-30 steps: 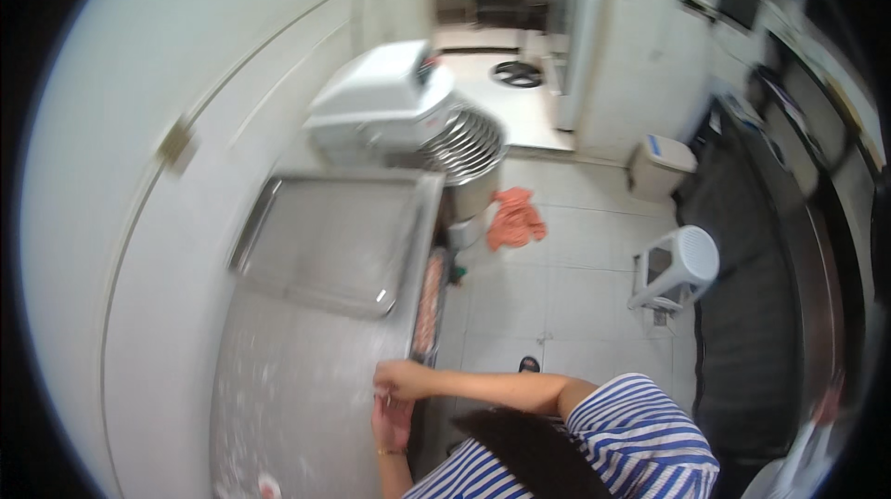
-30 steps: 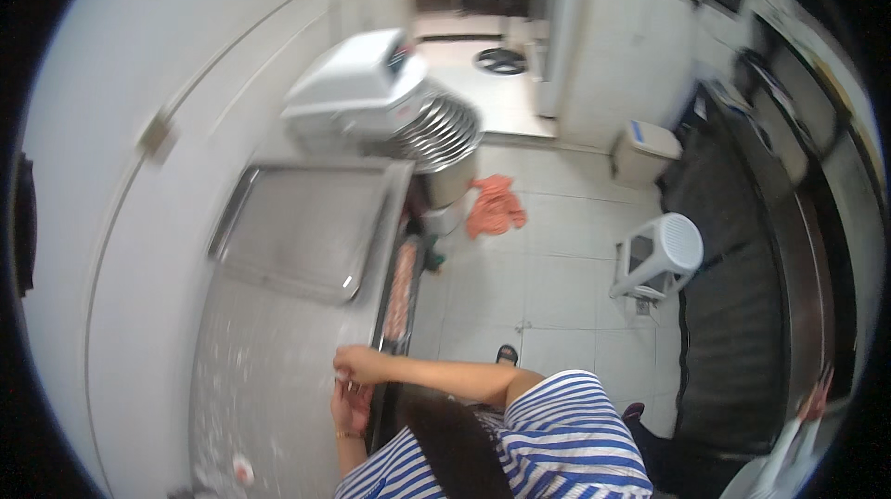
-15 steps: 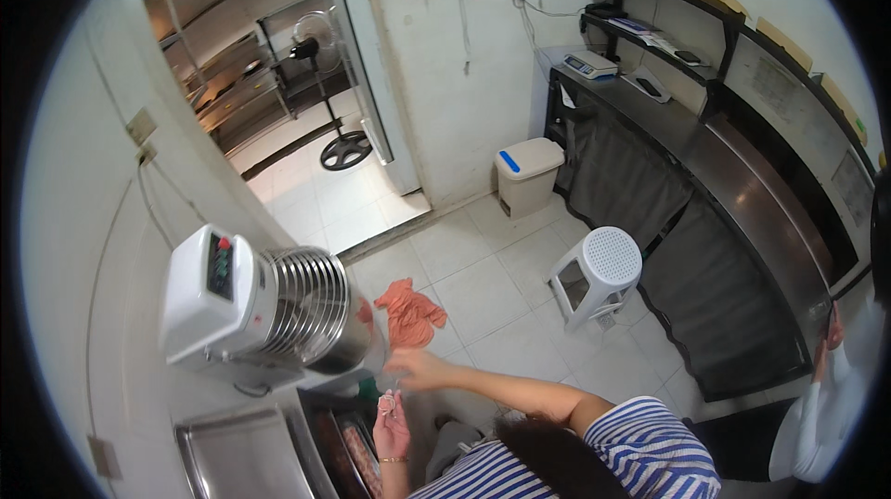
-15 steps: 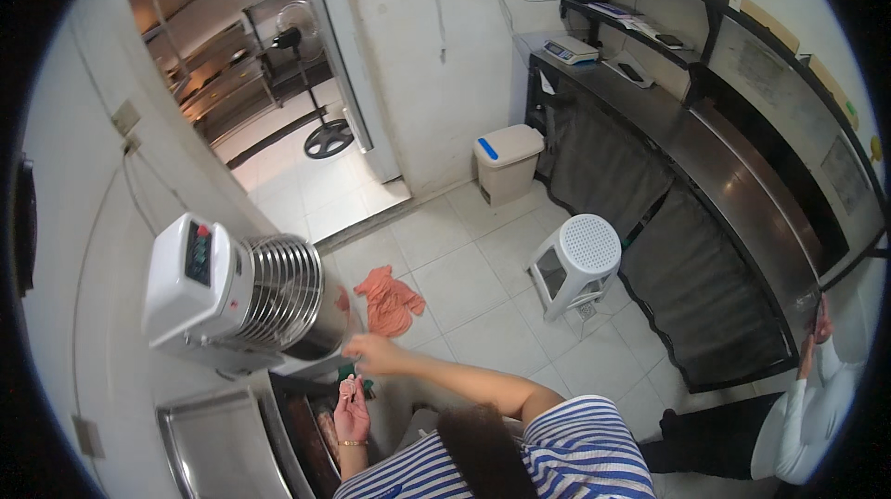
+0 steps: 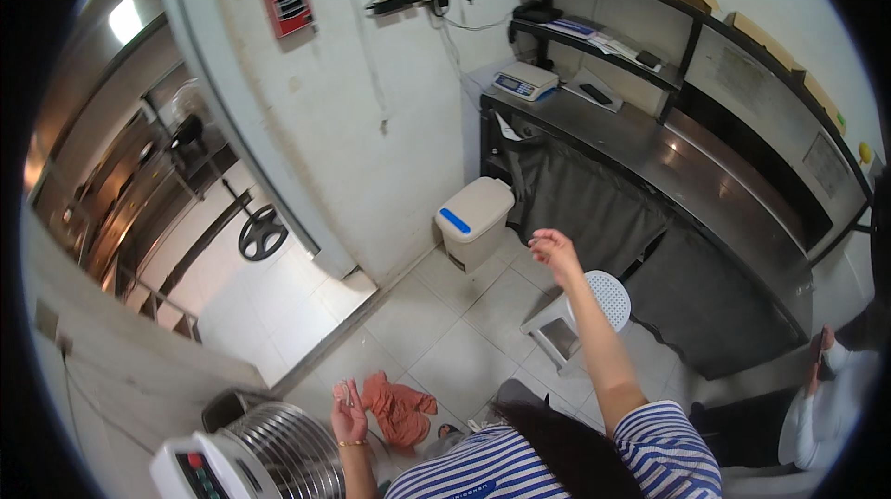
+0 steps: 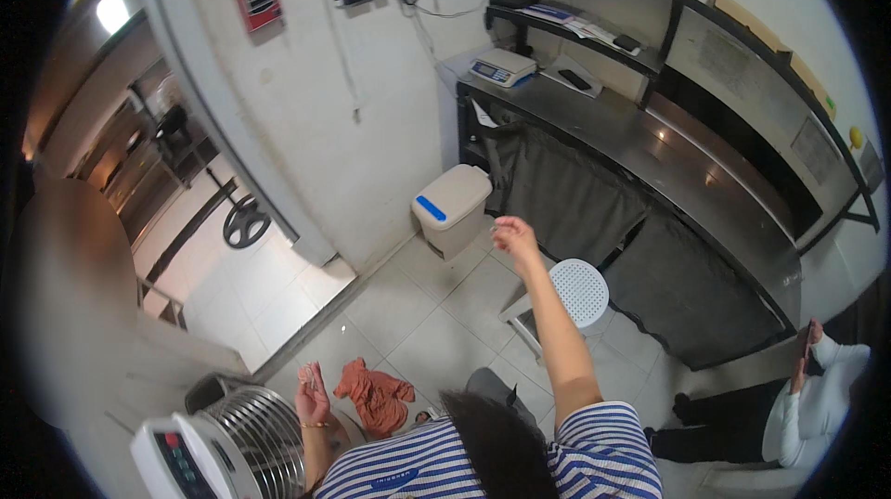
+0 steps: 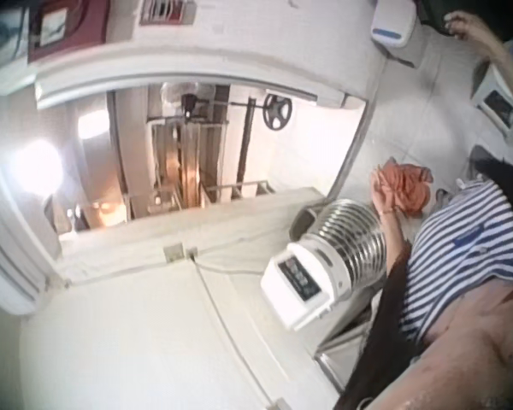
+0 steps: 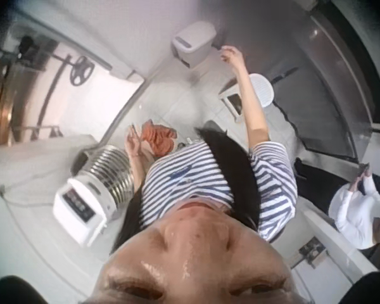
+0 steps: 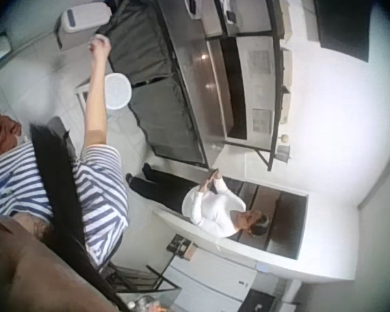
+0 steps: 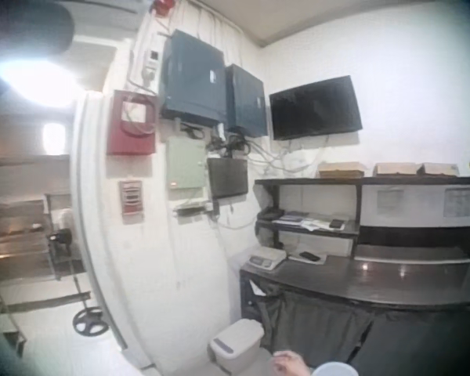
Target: The person greases a metal baking tray with a brush, then scoops pink dough from a large container, weighs a small portion on a digital scale, and shapes it by hand on a floured stainless steel table. The person places the shaped dough onto the tray and continues to flatten additional dough pieces.
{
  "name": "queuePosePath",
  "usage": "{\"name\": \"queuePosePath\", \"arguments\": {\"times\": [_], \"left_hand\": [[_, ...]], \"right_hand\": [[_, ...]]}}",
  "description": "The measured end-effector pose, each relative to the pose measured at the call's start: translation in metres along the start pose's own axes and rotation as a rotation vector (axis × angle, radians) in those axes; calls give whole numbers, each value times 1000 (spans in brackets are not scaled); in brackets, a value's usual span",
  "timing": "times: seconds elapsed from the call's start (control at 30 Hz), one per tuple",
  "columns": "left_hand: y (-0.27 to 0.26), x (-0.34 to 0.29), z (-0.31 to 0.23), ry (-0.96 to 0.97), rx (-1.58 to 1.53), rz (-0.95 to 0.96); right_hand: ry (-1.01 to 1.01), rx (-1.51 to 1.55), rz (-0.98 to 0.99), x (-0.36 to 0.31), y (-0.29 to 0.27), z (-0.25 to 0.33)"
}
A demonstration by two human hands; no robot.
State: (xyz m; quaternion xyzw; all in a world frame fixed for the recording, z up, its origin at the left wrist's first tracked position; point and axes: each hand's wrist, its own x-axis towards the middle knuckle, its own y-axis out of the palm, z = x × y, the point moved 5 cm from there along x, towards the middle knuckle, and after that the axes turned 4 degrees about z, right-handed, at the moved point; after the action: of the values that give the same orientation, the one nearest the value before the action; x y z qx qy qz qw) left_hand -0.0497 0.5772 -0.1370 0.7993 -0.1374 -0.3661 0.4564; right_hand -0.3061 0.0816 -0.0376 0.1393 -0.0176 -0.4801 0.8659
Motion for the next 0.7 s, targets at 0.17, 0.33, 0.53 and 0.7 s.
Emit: {"name": "queuePosePath", "arguments": {"times": [0.17, 0.33, 0.53, 0.7], "left_hand": [[155, 120, 27, -43, 14, 153], [215, 241, 94, -257, -289, 481], [273, 313, 166, -371, -451, 261], [323, 363, 195, -339, -377, 226]], "right_hand": [[-39, 111, -210, 142, -86, 39], [-100, 166, -351, 317, -156, 57], [-18, 60, -443, 500, -194, 69], [-34, 34, -549, 606, -209, 69]]}}
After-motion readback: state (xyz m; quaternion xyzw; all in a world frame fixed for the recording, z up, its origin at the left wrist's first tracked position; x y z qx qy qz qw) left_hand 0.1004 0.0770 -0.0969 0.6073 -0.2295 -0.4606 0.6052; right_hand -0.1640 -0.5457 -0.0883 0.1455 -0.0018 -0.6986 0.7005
